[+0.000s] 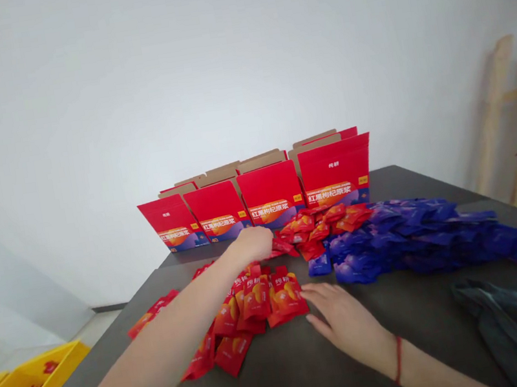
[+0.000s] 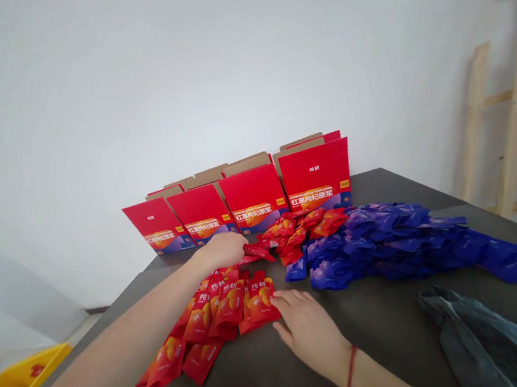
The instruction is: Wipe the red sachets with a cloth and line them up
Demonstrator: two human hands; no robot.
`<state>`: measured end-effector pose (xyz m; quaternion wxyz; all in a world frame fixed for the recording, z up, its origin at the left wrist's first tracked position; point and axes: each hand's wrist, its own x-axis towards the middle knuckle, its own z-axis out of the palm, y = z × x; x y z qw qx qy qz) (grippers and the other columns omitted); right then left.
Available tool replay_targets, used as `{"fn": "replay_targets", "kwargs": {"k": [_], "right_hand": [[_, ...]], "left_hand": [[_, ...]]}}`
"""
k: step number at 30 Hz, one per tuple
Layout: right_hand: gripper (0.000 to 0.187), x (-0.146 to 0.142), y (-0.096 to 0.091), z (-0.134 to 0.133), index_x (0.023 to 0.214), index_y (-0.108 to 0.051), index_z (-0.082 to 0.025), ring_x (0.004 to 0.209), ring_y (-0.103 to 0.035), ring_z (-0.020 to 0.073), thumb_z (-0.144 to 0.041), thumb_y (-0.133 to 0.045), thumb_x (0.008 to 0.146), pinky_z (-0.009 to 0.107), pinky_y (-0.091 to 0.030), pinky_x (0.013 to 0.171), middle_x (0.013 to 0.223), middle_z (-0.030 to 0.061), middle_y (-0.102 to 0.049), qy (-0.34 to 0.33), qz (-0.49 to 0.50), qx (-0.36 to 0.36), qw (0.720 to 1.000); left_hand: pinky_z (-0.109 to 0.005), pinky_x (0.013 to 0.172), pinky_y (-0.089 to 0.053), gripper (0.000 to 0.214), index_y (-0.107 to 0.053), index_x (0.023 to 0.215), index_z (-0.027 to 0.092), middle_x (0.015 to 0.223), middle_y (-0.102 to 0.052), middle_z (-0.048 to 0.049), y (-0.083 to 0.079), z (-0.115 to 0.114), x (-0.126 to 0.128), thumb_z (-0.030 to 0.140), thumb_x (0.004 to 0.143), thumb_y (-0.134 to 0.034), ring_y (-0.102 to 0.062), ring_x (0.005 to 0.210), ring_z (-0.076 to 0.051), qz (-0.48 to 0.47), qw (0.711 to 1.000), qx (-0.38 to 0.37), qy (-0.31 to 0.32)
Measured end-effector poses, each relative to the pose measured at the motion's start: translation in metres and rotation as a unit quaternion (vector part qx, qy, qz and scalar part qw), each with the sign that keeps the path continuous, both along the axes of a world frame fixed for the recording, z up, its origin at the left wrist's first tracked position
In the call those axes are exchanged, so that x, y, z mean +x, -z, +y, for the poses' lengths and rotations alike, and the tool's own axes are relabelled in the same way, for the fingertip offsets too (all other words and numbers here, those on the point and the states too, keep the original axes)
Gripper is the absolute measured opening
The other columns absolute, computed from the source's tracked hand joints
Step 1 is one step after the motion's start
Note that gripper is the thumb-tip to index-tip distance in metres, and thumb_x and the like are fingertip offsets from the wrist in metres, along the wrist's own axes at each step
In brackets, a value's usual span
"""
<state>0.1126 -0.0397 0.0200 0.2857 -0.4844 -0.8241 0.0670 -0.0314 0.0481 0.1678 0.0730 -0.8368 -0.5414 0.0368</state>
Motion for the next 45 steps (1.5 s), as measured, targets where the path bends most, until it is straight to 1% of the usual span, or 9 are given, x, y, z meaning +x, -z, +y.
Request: {"fn": "replay_targets", "kwargs": {"k": [4, 8, 13, 17, 22, 28, 36, 42, 45], "right_hand": [[0.021, 0.054, -0.004, -0.018, 0.101, -0.058, -0.015, 0.094, -0.060, 0.0204, -0.029, -0.049, 0.088, 0.037, -0.048, 0.085, 0.102, 0.0107, -0.063, 0.074, 0.029, 0.034, 0.996], [0.049, 0.087, 0.004, -0.036, 0.124, -0.049, -0.017, 0.108, -0.055, 0.0237, -0.032, -0.062, 0.079, 0.039, -0.047, 0.091, 0.119, 0.0112, -0.057, 0.093, -0.037, 0.124, 0.987], [0.036, 0.107, 0.029, -0.051, 0.115, -0.059, -0.023, 0.097, -0.059, 0.0226, -0.019, -0.055, 0.079, 0.039, -0.049, 0.083, 0.111, 0.0077, -0.061, 0.096, -0.151, 0.156, 0.972], [0.033, 0.113, 0.041, -0.055, 0.110, -0.063, -0.025, 0.103, -0.057, 0.0244, -0.020, -0.055, 0.078, 0.042, -0.048, 0.087, 0.111, 0.0071, -0.064, 0.108, -0.164, 0.150, 0.969], [0.062, 0.087, 0.029, -0.053, 0.132, -0.050, -0.025, 0.133, -0.036, 0.0281, -0.019, -0.056, 0.070, 0.048, -0.034, 0.105, 0.144, 0.0062, -0.044, 0.057, -0.156, 0.132, 0.977], [0.068, 0.063, 0.041, -0.044, 0.137, -0.043, -0.033, 0.130, -0.041, 0.0291, -0.023, -0.055, 0.071, 0.054, -0.037, 0.101, 0.143, 0.0014, -0.048, -0.018, -0.190, 0.049, 0.980], [0.056, 0.107, 0.045, -0.041, 0.132, -0.051, -0.023, 0.128, -0.043, 0.0305, -0.035, -0.057, 0.078, 0.054, -0.036, 0.101, 0.138, 0.0093, -0.052, 0.094, -0.188, 0.108, 0.972], [0.068, 0.051, 0.020, -0.061, 0.135, -0.048, -0.021, 0.127, -0.045, 0.0283, -0.053, -0.060, 0.076, 0.049, -0.033, 0.107, 0.139, 0.0094, -0.051, -0.025, -0.172, 0.114, 0.978], [0.048, 0.026, 0.029, -0.065, 0.122, -0.059, -0.017, 0.113, -0.057, 0.0266, -0.040, -0.059, 0.079, 0.047, -0.039, 0.102, 0.123, 0.0113, -0.064, -0.006, -0.161, 0.115, 0.980]], "left_hand": [[-0.037, 0.075, -0.053, 0.020, -0.066, 0.093, 0.011, 0.082, -0.067, -0.0117, 0.035, -0.054, 0.019, 0.011, 0.089, -0.046, -0.066, 0.083, -0.024, 0.046, 0.998, -0.020, 0.028], [-0.031, 0.064, -0.053, 0.031, -0.059, 0.114, 0.010, 0.088, -0.067, -0.0139, 0.092, -0.103, 0.051, 0.008, 0.089, -0.041, -0.066, 0.079, -0.023, 0.009, 0.999, -0.020, 0.039], [-0.036, 0.063, -0.054, 0.045, -0.052, 0.123, 0.013, 0.107, -0.061, -0.0173, 0.131, -0.130, 0.058, 0.035, 0.085, -0.056, -0.062, 0.089, -0.029, -0.057, 0.993, -0.029, 0.103], [-0.037, 0.072, -0.053, 0.046, -0.058, 0.111, 0.020, 0.100, -0.064, -0.0092, 0.111, -0.097, 0.026, 0.056, 0.083, -0.053, -0.062, 0.085, -0.025, -0.082, 0.983, -0.045, 0.160], [-0.037, 0.093, -0.045, 0.027, -0.060, 0.107, 0.017, 0.113, -0.062, -0.0118, 0.077, 0.011, -0.014, 0.034, 0.087, -0.053, -0.056, 0.110, -0.025, 0.045, 0.998, 0.000, 0.048], [-0.040, 0.084, -0.049, 0.052, -0.059, 0.111, 0.013, 0.106, -0.064, -0.0152, 0.090, 0.074, -0.018, 0.030, 0.064, -0.076, -0.061, 0.099, -0.030, 0.102, 0.993, -0.049, 0.023], [-0.038, 0.093, -0.040, 0.024, -0.062, 0.104, 0.014, 0.113, -0.057, -0.0131, 0.070, 0.038, -0.016, 0.015, 0.083, -0.051, -0.051, 0.110, -0.026, 0.056, 0.994, 0.045, 0.084], [-0.042, 0.100, -0.032, 0.007, -0.069, 0.074, 0.021, 0.080, -0.061, -0.0053, 0.062, -0.041, -0.004, 0.020, 0.075, -0.061, -0.051, 0.092, -0.022, 0.055, 0.917, 0.005, 0.394], [-0.043, 0.102, -0.031, 0.007, -0.067, 0.065, 0.020, 0.076, -0.061, -0.0053, 0.074, -0.070, -0.002, 0.019, 0.072, -0.066, -0.051, 0.091, -0.022, 0.082, 0.889, -0.030, 0.450]]}}
